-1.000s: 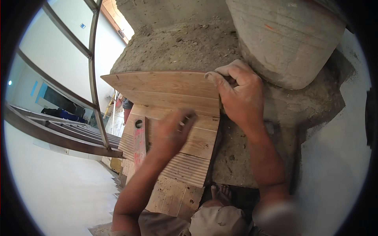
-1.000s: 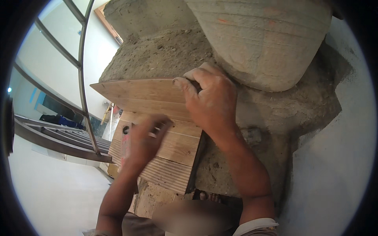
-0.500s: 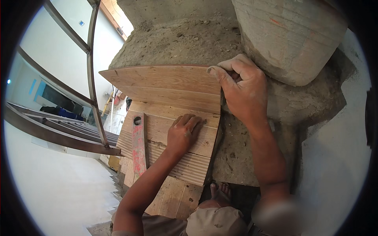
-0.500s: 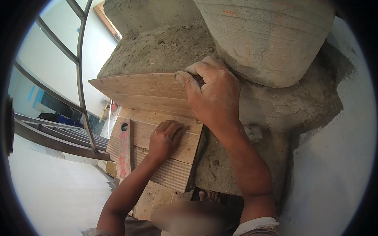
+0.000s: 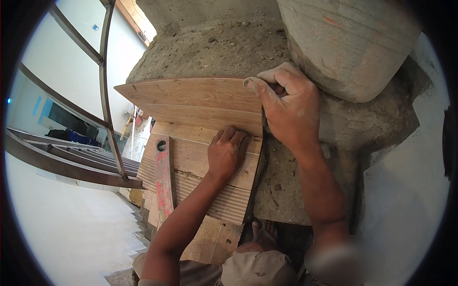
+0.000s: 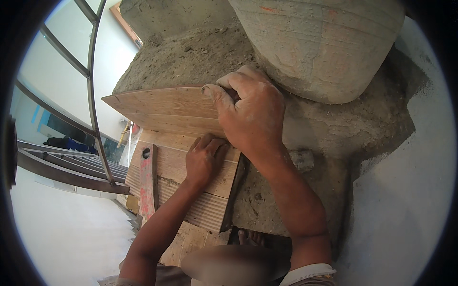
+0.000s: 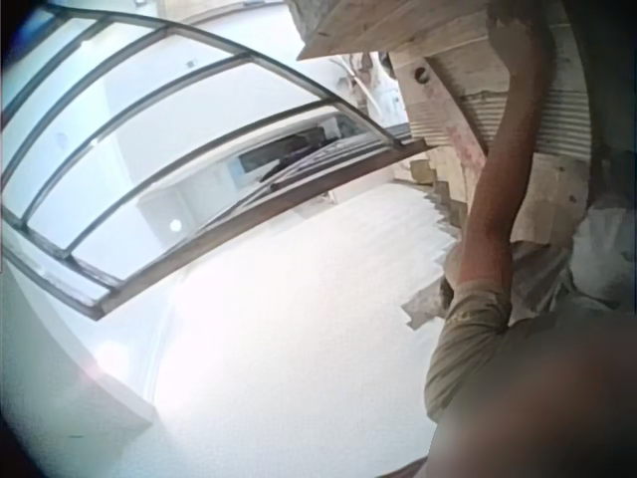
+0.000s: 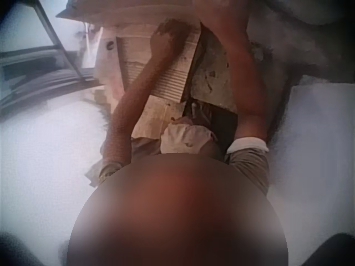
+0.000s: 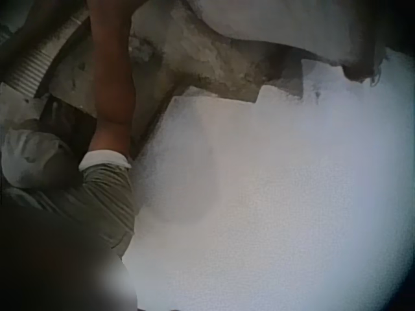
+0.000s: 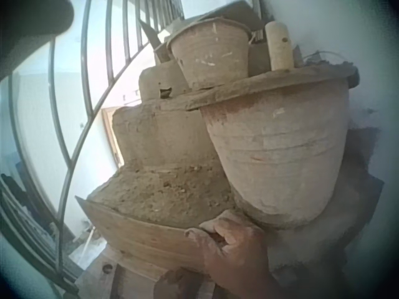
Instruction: Apply mortar and position wood-finish tiles onto concrete stairs.
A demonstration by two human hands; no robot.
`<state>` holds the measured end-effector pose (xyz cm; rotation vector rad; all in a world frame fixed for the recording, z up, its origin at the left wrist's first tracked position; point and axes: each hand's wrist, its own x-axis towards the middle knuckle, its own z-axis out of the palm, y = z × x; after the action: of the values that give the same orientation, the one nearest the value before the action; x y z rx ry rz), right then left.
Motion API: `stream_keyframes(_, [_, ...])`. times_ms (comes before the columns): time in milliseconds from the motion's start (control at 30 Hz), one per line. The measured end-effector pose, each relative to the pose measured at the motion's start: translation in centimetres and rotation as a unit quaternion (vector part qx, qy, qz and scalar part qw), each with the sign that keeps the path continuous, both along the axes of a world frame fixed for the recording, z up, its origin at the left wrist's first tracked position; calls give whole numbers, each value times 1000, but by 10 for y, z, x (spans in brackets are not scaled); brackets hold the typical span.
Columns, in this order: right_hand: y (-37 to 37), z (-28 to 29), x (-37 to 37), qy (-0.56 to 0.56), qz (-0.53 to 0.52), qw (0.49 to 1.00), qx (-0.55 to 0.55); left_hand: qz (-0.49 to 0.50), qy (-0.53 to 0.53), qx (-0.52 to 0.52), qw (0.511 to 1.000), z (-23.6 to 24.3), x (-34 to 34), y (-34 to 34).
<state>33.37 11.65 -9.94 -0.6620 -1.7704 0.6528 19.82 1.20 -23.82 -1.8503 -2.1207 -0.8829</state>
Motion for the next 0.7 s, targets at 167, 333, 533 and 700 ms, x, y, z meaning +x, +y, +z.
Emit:
stream_keyframes(167, [2,-2,-2,0,3,1000,4,-38,-1,-9,999,8,8,-15])
stream_keyframes(333, [2,-4,-1,7,3,1000,3,-54,25,-52,997,5,10,-18])
stream_keyframes(533, [-1,0,-1,3,1,1000,1,-38,31,-68,996,3,10,-19])
stream_keyframes(700, [3,-3,-1,-1,-5,1000,25,-32,53,-37,997,9,11,-18])
